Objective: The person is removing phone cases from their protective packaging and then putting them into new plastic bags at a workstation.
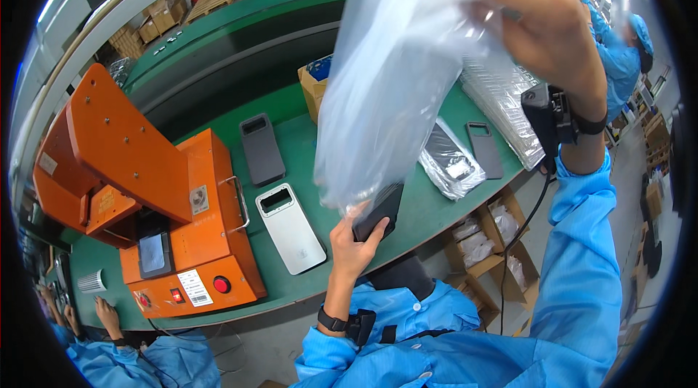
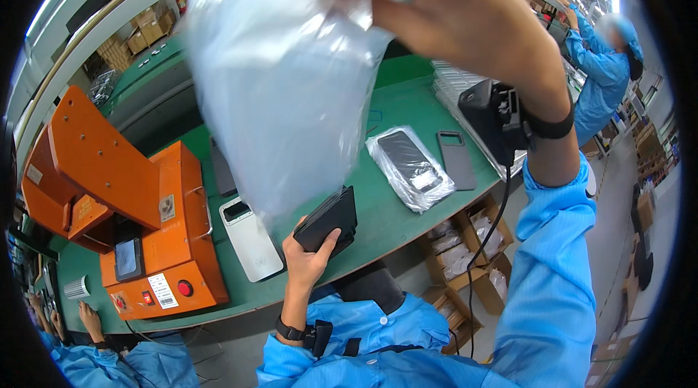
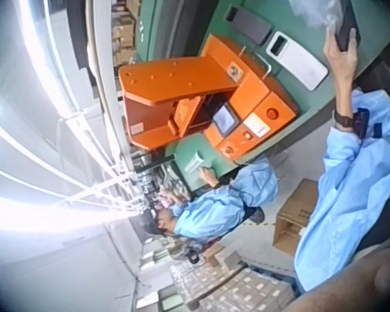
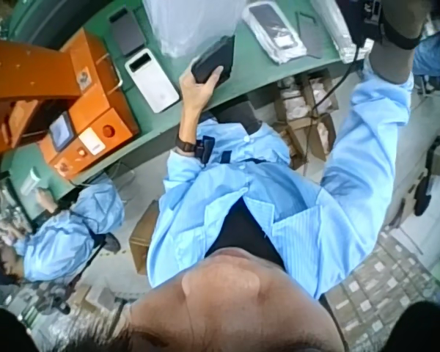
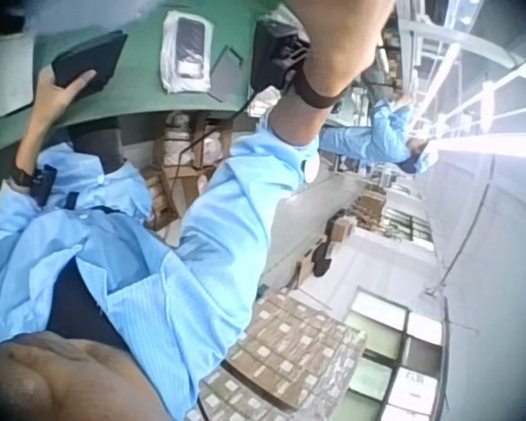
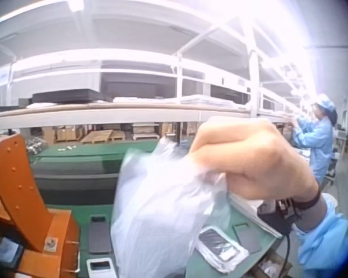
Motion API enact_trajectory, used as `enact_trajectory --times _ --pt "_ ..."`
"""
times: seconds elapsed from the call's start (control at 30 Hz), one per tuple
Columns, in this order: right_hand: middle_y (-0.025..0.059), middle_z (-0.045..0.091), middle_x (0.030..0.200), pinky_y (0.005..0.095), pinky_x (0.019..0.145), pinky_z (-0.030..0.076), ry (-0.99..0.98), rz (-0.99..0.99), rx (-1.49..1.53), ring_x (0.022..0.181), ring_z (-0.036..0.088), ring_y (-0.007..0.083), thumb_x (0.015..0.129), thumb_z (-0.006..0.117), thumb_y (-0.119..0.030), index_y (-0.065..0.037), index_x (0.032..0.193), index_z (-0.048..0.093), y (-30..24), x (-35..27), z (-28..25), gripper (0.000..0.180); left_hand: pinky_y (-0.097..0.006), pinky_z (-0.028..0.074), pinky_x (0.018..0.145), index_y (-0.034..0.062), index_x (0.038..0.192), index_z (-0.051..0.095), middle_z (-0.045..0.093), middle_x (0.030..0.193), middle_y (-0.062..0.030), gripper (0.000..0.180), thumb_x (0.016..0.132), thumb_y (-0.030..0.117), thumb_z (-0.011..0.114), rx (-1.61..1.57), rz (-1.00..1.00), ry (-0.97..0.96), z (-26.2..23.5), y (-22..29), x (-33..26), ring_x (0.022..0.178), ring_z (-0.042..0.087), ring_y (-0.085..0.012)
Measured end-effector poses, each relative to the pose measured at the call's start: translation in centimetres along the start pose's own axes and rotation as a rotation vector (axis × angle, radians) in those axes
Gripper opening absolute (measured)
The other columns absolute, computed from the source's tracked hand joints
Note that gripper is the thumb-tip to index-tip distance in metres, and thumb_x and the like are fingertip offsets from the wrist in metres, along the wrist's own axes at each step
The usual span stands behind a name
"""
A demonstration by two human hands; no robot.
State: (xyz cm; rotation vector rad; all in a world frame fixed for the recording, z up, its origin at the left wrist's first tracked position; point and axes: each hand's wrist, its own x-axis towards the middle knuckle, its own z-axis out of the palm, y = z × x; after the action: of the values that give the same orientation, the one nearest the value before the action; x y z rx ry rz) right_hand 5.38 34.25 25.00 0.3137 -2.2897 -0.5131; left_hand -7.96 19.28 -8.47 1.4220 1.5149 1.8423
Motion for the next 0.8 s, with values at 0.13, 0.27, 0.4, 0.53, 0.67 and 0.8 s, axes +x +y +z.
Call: enact_trajectory --times 0.13,0.27,0.4,0.53,0.67,0.8 --pt "0.0127 0.064 0.084 0.0338 0.062 0.050 -0.133 0.124 -0.116 0.073 0.063 0.0287 0.070 0.065 0.006 0.002 0.086 0.064 1.6 -1.9 -2.3 0.016 -0.030 0.054 0.076 -0.0049 0.103 0.067 0.070 0.102 -0.0153 0.030 0.077 0.004 0.078 0.012 0.001 -0.031 -0.2 0.6 0.1 0.084 0.069 -0.0216" --pt "0.0145 0.063 0.086 0.0350 0.068 0.050 -0.137 0.298 -0.230 0.077 0.063 0.0311 0.074 0.066 0.001 0.002 0.087 0.064 1.3 -3.4 -4.3 0.013 -0.030 0.054 0.075 -0.0050 0.106 0.065 0.071 0.101 -0.0142 0.034 0.076 0.004 0.079 0.000 -0.024 -0.051 -0.2 0.8 0.2 0.084 0.069 -0.0217" --pt "0.0144 0.062 0.091 0.0340 0.070 0.049 -0.198 0.324 -0.200 0.079 0.062 0.0295 0.075 0.068 -0.001 0.003 0.091 0.063 1.3 -6.6 -5.5 0.017 -0.031 0.055 0.079 -0.0029 0.107 0.065 0.071 0.103 -0.0144 0.040 0.072 0.004 0.081 0.016 -0.033 -0.070 0.0 0.4 0.2 0.089 0.070 -0.0224" --pt "0.0166 0.059 0.102 0.0308 0.077 0.047 -0.263 0.387 -0.116 0.087 0.059 0.0291 0.081 0.065 0.001 0.009 0.099 0.058 0.6 -9.5 -7.3 0.021 -0.034 0.055 0.084 0.0008 0.104 0.060 0.069 0.111 -0.0165 0.044 0.067 0.003 0.084 -0.086 0.144 -0.042 1.3 1.3 0.6 0.095 0.070 -0.0266" --pt "0.0164 0.059 0.102 0.0306 0.077 0.047 -0.217 0.458 -0.129 0.087 0.059 0.0281 0.080 0.065 0.002 0.009 0.099 0.058 -0.4 -11.9 -7.6 0.021 -0.034 0.054 0.086 -0.0009 0.110 0.060 0.070 0.107 -0.0195 0.044 0.072 0.002 0.081 -0.082 0.108 -0.096 2.2 0.6 0.3 0.098 0.069 -0.0247" --pt "0.0167 0.060 0.105 0.0308 0.077 0.049 -0.224 0.441 -0.172 0.087 0.061 0.0285 0.079 0.068 0.003 0.008 0.098 0.059 -0.8 -14.3 -8.5 0.021 -0.030 0.056 0.070 -0.0026 0.098 0.066 0.072 0.090 -0.0153 0.028 0.074 0.003 0.081 0.146 0.224 -0.123 2.4 1.0 0.8 0.079 0.070 -0.0185"
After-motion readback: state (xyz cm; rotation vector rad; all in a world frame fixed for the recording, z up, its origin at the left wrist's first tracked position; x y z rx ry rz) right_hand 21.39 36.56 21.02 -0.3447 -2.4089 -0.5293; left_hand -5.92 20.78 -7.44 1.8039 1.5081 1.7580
